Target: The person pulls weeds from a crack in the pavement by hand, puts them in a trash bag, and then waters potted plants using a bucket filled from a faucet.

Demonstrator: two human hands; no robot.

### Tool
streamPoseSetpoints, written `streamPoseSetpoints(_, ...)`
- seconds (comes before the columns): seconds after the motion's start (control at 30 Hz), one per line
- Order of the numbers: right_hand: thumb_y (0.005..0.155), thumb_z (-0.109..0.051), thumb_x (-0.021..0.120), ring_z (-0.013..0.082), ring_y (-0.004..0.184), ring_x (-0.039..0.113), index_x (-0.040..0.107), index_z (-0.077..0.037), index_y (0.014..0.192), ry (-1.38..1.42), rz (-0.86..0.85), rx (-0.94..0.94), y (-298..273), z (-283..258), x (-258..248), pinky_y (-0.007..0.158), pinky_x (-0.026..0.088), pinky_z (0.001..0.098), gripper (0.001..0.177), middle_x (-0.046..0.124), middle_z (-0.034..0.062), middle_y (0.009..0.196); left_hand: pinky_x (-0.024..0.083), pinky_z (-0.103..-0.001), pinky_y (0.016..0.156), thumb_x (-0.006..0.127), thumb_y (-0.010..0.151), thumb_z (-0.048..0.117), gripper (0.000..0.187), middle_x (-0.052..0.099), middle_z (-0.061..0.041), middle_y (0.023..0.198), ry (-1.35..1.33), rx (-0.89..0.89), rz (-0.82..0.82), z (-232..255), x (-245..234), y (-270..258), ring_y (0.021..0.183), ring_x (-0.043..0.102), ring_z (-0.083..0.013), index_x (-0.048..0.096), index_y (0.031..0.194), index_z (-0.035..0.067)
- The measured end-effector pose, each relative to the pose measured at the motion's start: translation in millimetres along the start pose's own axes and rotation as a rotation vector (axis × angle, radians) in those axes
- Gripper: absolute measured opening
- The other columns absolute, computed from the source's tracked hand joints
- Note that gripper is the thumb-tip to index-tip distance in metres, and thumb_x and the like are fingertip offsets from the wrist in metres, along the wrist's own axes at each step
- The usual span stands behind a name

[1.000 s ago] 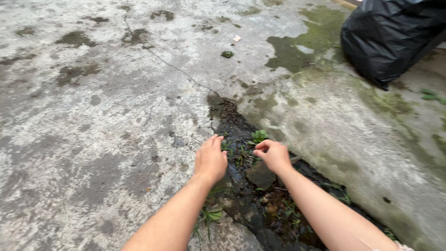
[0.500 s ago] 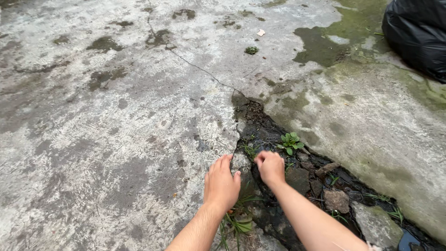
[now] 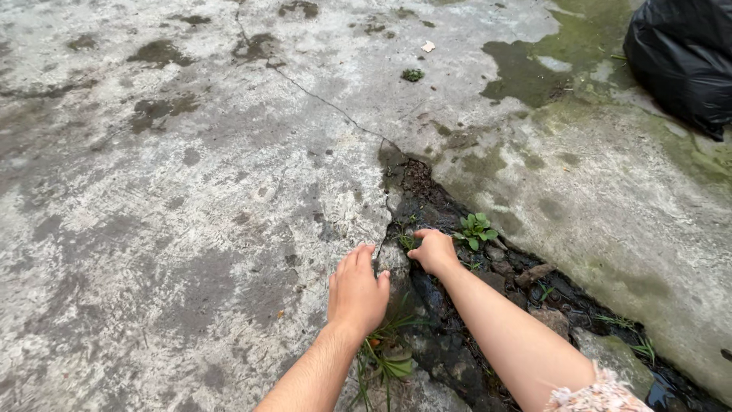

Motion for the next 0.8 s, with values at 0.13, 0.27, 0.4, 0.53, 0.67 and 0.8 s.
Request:
streamPoseSetpoints(0.13, 0.083, -0.020, 0.082, 0.0290, 0.100, 0.074, 0.079, -0.011, 0.113, -0.036, -0.067, 0.101, -12.5, 9.2, 13.9, 0.095, 0.056, 0.0376, 0.032, 0.078, 0.0150, 0.110, 0.024, -0.045, 0.121, 0.059, 0.097, 0.031, 0.058, 0.042, -0.009, 0.155, 0.040, 0.016, -0.002, 2.1, 0.3, -5.2, 0.148, 0.032, -0.0259, 0.041, 0.148, 0.012)
streamPoseSetpoints(0.27, 0.099, -0.006, 0.051, 0.0177, 0.077, 0.079, 0.083, -0.012, 0.099, 0.163, -0.004, 0.251, -7.9, 11.8, 0.7, 0.076, 0.062, 0.0340, 0.032, 0.080, 0.0072, 0.104, 0.020, -0.047, 0.121, 0.057, 0.098, 0.030, 0.057, 0.038, -0.008, 0.156, 0.062, -0.029, -0.061, 2.3, 2.9, -5.0, 0.149, 0.029, -0.0235, 0.038, 0.150, 0.014)
streamPoseSetpoints(0.4, 0.095, -0.018, 0.068, 0.0124, 0.076, 0.075, 0.079, -0.018, 0.093, 0.161, 0.102, 0.187, 31.0, -3.5, -52.6, 0.072, 0.060, 0.0359, 0.012, 0.079, 0.0018, 0.098, 0.024, -0.045, 0.122, 0.058, 0.097, 0.031, 0.056, 0.040, -0.006, 0.157, 0.029, -0.023, -0.036, -3.7, 2.3, -9.4, 0.149, 0.032, -0.0238, 0.041, 0.149, 0.015)
streamPoseSetpoints(0.53, 0.082, -0.023, 0.084, 0.0162, 0.087, 0.074, 0.084, -0.014, 0.088, 0.078, -0.155, 0.093, 35.9, -20.0, -40.1, 0.087, 0.057, 0.0340, 0.011, 0.082, 0.0033, 0.095, 0.025, -0.046, 0.121, 0.059, 0.096, 0.032, 0.058, 0.039, -0.006, 0.157, 0.026, -0.039, -0.015, 1.3, -6.5, -3.7, 0.148, 0.031, -0.0252, 0.041, 0.149, 0.015)
streamPoseSetpoints(0.67, 0.080, -0.025, 0.086, 0.0229, 0.092, 0.074, 0.081, -0.013, 0.096, -0.112, -0.281, 0.003, 17.5, -14.7, 2.0, 0.090, 0.056, 0.0362, 0.020, 0.079, 0.0071, 0.099, 0.025, -0.047, 0.121, 0.059, 0.097, 0.033, 0.055, 0.041, -0.007, 0.156, -0.002, -0.040, 0.016, 1.4, -9.5, -4.8, 0.148, 0.033, -0.0247, 0.044, 0.147, 0.015)
streamPoseSetpoints(0.8, 0.079, -0.021, 0.084, 0.0263, 0.093, 0.074, 0.080, -0.013, 0.095, 0.012, -0.195, -0.015, 8.6, -16.4, 23.3, 0.087, 0.056, 0.0381, 0.019, 0.078, 0.0092, 0.097, 0.025, -0.047, 0.121, 0.060, 0.096, 0.031, 0.056, 0.041, -0.008, 0.156, -0.022, -0.019, 0.040, 2.4, -17.1, -15.6, 0.148, 0.032, -0.0261, 0.043, 0.147, 0.014)
Point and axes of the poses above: each hand's wrist, its own y-axis towards the middle knuckle, its own x-axis out of the palm, z = x × y, the point moved 6 cm from there along y, towards the middle knuckle
